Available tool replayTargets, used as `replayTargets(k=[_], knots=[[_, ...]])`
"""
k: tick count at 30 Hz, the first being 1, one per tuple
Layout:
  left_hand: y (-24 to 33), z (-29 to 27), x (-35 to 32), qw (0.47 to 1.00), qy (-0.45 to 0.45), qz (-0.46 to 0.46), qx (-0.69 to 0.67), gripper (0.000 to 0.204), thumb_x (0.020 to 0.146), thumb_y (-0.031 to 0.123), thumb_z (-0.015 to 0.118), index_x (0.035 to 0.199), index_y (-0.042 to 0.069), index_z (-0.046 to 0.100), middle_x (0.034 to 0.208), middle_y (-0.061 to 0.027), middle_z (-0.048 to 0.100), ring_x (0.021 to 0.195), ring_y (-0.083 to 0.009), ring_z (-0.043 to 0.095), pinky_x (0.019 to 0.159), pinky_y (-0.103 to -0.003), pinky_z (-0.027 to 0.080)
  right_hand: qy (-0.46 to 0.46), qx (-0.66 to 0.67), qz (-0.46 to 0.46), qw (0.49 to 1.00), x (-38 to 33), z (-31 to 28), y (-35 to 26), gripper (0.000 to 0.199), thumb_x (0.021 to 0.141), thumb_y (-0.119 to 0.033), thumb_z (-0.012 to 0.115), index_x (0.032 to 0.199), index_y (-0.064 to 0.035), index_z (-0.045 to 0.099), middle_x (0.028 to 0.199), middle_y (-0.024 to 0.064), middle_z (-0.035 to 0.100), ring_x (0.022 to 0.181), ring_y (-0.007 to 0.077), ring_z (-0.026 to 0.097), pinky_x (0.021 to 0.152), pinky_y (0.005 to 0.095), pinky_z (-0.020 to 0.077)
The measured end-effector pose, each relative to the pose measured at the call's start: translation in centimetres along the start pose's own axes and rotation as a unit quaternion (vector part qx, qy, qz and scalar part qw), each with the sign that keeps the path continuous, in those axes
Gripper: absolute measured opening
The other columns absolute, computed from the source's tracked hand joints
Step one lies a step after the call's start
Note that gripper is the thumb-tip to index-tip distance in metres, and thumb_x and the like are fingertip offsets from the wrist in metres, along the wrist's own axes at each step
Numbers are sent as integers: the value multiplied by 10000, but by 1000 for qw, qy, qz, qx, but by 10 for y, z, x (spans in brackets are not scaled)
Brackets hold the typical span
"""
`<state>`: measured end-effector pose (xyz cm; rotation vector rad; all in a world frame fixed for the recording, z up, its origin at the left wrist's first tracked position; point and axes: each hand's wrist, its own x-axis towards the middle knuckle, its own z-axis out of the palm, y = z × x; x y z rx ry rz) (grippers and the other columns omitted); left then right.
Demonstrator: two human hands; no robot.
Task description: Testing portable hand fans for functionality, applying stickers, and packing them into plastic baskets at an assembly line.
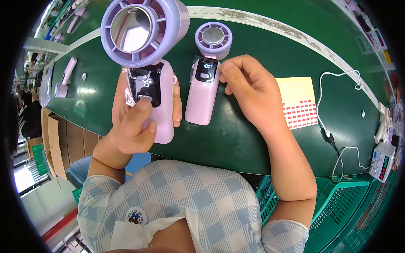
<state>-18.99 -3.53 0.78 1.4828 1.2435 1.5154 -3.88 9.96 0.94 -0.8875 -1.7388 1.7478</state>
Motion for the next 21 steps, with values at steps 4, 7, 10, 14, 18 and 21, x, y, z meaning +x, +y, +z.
replayTargets(k=[4,7,10,14,18,21], knots=[[0,2,1,1000,3,10,4,667,658,5,356,1295,26,159,1036,-234,464,621,-223,528,519,-296,453,-2,-12,-5,1000,0,1,1,167,880,-123,487,880,22,569,760,72,550,649,121,484,619,212,409],[7,8,7,991,89,-26,-94,582,646,-64,421,1203,-33,253,927,-172,499,622,-194,503,528,-255,435,3,-21,-11,1000,1,1,-1,164,876,-119,487,879,22,571,757,73,552,649,120,486,618,213,409],[7,4,14,973,138,-74,-169,534,660,-69,453,1169,-53,296,883,-155,517,622,-185,506,525,-240,434,20,-25,-14,999,2,-3,-7,162,870,-117,489,878,22,572,757,75,554,650,121,488,617,214,409],[-2,-25,30,922,202,-221,-246,456,734,25,501,1157,-45,347,852,-175,538,613,-194,546,498,-243,459,102,10,-36,994,3,-20,-23,156,839,-118,512,864,17,587,747,75,568,639,120,502,606,209,414],[-11,-60,33,919,232,-304,-96,394,781,128,524,1126,-30,420,838,-129,532,626,-160,533,508,-247,446,241,56,-181,952,-29,-73,-56,150,802,-112,544,857,16,599,743,76,578,633,122,516,618,202,418],[-16,-82,23,933,204,-296,-6,358,787,155,524,1089,-28,461,836,-108,525,657,-127,499,543,-219,402,343,7,-170,924,-49,-115,-58,172,813,-122,532,888,19,597,771,83,580,659,131,515,632,209,412]])
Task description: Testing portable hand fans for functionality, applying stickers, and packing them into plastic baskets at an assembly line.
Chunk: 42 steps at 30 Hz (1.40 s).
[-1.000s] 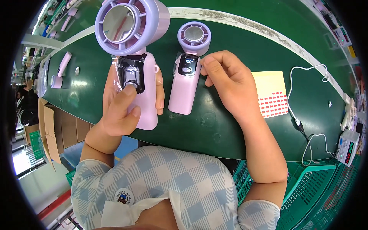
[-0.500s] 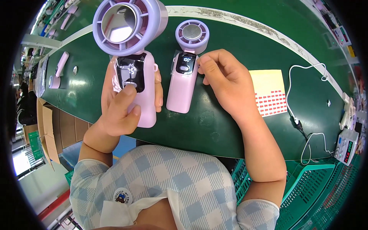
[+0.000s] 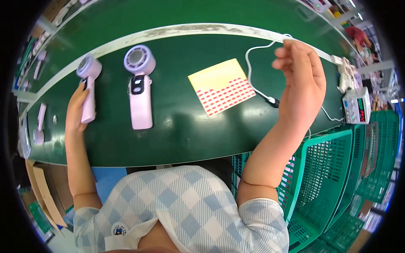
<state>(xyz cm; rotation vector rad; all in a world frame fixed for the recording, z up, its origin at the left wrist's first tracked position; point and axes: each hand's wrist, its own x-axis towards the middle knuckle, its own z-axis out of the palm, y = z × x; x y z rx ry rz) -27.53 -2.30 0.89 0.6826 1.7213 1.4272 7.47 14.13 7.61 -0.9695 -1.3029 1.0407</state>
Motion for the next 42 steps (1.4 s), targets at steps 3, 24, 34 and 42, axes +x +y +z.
replayTargets(k=[3,24,34,42], knots=[[-7,3,2,997,75,20,-5,343,787,173,516,1058,-35,484,833,-105,522,673,-124,476,566,-213,374,77,-128,21,989,16,-42,3,219,823,-154,523,937,19,594,807,93,585,711,149,524,669,233,411],[-19,80,-40,752,196,466,423,191,679,118,577,828,15,516,724,-118,518,573,-261,496,509,-328,429,-6,-624,112,773,227,-175,188,575,809,-472,334,1076,-10,549,1105,213,546,1023,375,505,872,386,398],[18,115,-22,921,-144,22,360,289,727,214,575,916,15,485,796,-154,564,688,-246,568,563,-326,453,-30,-642,34,765,203,-177,185,410,827,-265,411,1086,46,477,1000,236,568,928,375,550,782,378,452],[18,100,-26,956,-240,70,-154,345,783,78,514,1090,-9,383,817,-117,543,692,-169,539,550,-257,437,102,93,119,983,182,-163,147,277,838,-73,469,1062,90,462,933,208,574,870,272,585,710,272,474]])
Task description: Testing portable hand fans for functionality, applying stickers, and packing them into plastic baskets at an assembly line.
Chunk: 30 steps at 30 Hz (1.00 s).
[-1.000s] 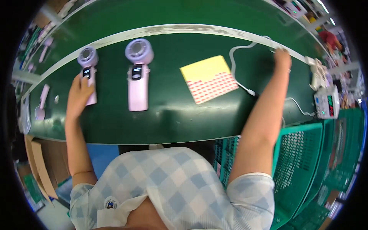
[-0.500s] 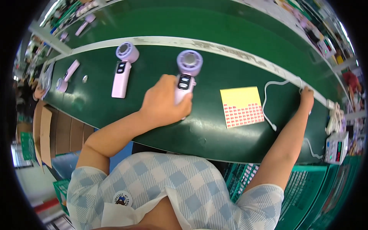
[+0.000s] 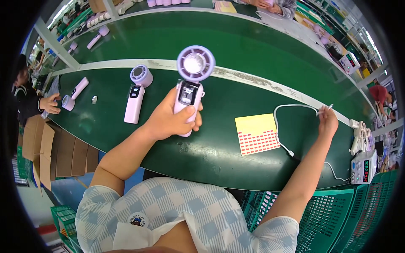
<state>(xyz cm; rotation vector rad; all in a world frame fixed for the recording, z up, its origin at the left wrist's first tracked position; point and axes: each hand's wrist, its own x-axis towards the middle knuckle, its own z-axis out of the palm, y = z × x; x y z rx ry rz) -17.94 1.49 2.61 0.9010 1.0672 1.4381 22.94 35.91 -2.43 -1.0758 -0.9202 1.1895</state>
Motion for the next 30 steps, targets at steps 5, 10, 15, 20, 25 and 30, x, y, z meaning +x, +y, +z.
replayTargets(k=[5,10,15,20,25,30], knots=[[4,3,-11,993,-35,116,0,365,805,38,477,1135,2,327,862,-129,524,675,-161,527,553,-240,430,-329,173,-30,928,-101,139,-70,251,856,-35,480,1068,98,476,903,128,550,672,104,482,602,178,397],[14,6,-17,984,-85,157,4,451,801,26,400,1228,11,255,970,-170,492,629,-208,517,550,-296,430,-394,60,-160,903,-235,245,-87,298,878,-151,486,1103,44,487,915,93,545,646,73,410,563,186,342],[38,6,-17,958,-189,204,69,480,796,74,366,1248,12,219,999,-189,475,655,-216,518,568,-289,426,-534,75,-277,796,-267,272,-91,472,876,-339,475,1166,30,435,1013,133,521,820,144,477,730,242,385],[56,14,-11,937,-243,236,86,517,786,142,363,1259,16,197,1026,-195,461,668,-217,513,586,-279,423,-506,69,-322,797,-276,259,-112,557,843,-416,489,1170,31,428,1012,139,522,900,181,488,794,269,381],[67,27,-14,956,-222,192,5,442,693,28,431,1100,-17,266,880,-141,454,655,-185,511,582,-264,407,-450,-42,-367,813,-288,236,-128,668,802,-515,481,1158,49,433,1004,134,525,904,190,493,809,271,376],[41,45,3,841,-77,494,204,385,699,117,547,1015,-8,367,786,-100,459,609,-188,496,554,-265,401,-296,33,-410,862,-299,244,-127,699,752,-549,490,1112,51,466,1008,140,532,898,205,504,821,275,384]])
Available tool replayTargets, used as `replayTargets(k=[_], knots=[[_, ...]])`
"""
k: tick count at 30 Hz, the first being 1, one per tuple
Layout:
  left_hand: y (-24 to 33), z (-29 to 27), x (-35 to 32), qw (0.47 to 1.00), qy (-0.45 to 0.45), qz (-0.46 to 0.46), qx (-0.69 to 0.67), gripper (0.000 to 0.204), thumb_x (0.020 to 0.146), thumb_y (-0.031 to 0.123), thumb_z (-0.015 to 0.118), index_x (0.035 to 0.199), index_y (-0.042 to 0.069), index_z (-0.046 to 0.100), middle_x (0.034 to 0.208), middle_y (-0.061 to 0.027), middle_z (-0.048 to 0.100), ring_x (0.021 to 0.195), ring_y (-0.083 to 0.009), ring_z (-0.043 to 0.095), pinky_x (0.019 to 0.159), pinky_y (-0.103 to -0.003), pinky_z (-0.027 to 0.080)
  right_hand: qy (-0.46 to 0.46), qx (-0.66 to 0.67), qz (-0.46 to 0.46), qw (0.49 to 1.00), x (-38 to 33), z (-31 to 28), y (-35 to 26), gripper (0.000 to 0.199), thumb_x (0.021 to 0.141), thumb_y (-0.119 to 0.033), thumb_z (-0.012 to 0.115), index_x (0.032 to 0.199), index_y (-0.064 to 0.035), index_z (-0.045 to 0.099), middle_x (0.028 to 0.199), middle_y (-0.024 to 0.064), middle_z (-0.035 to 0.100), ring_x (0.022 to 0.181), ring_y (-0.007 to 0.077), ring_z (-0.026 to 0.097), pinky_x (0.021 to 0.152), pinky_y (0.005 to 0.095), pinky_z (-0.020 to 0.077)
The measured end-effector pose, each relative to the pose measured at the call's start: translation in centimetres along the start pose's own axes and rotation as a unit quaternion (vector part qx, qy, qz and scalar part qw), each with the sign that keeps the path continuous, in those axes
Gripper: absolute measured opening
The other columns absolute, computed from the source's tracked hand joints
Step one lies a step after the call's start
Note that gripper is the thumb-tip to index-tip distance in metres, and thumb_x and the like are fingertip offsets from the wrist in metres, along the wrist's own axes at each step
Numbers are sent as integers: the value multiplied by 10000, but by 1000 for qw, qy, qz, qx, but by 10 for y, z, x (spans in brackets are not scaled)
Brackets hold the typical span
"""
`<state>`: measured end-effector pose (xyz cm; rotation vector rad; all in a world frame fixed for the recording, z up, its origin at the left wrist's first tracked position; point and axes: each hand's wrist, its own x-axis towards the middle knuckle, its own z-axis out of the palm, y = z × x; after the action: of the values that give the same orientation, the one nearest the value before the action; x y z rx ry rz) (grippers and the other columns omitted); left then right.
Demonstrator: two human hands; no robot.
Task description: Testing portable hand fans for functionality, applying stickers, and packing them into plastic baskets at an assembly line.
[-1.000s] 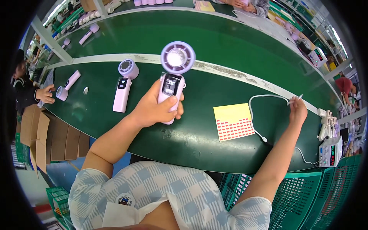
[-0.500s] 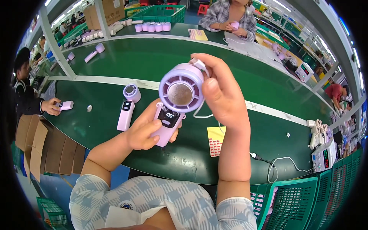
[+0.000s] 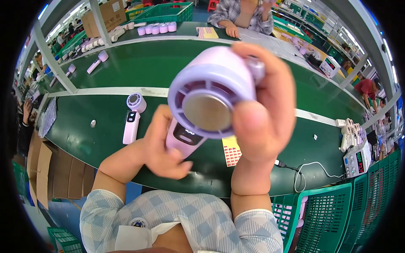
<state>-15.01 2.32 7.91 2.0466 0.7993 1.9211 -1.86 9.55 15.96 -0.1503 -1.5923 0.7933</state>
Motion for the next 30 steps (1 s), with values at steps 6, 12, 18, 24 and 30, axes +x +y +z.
replayTargets(k=[6,12,18,24,30], knots=[[-13,-18,-3,933,-50,157,319,301,629,257,689,747,45,512,688,-47,517,539,-231,467,524,-290,407,61,93,-120,986,-16,25,-6,668,717,-534,314,1005,23,544,998,158,560,872,229,538,777,303,420],[-10,-21,-15,956,-108,26,270,350,635,216,670,868,20,498,781,-84,556,612,-262,517,561,-309,432,-207,153,221,941,-12,23,-1,475,831,-316,335,988,76,553,983,162,571,857,203,548,769,299,439],[-10,-27,-9,961,-157,-62,218,426,640,174,650,989,-6,485,873,-121,594,686,-292,567,598,-327,458,-121,119,214,962,-7,22,1,494,844,-345,389,1038,92,513,983,179,560,817,197,560,758,284,438],[25,-37,0,922,-273,-263,82,496,674,158,618,1098,-17,428,886,-138,588,659,-271,565,569,-301,472,-33,175,64,982,-8,11,1,405,839,-260,494,1101,49,471,954,120,551,794,142,513,689,226,409],[69,-21,10,858,-5,-336,-388,456,834,201,511,1187,-24,330,890,-194,550,587,-237,534,466,-276,436,-87,248,135,955,-9,18,-3,344,866,-237,495,1097,16,465,965,108,536,759,126,482,643,222,391]])
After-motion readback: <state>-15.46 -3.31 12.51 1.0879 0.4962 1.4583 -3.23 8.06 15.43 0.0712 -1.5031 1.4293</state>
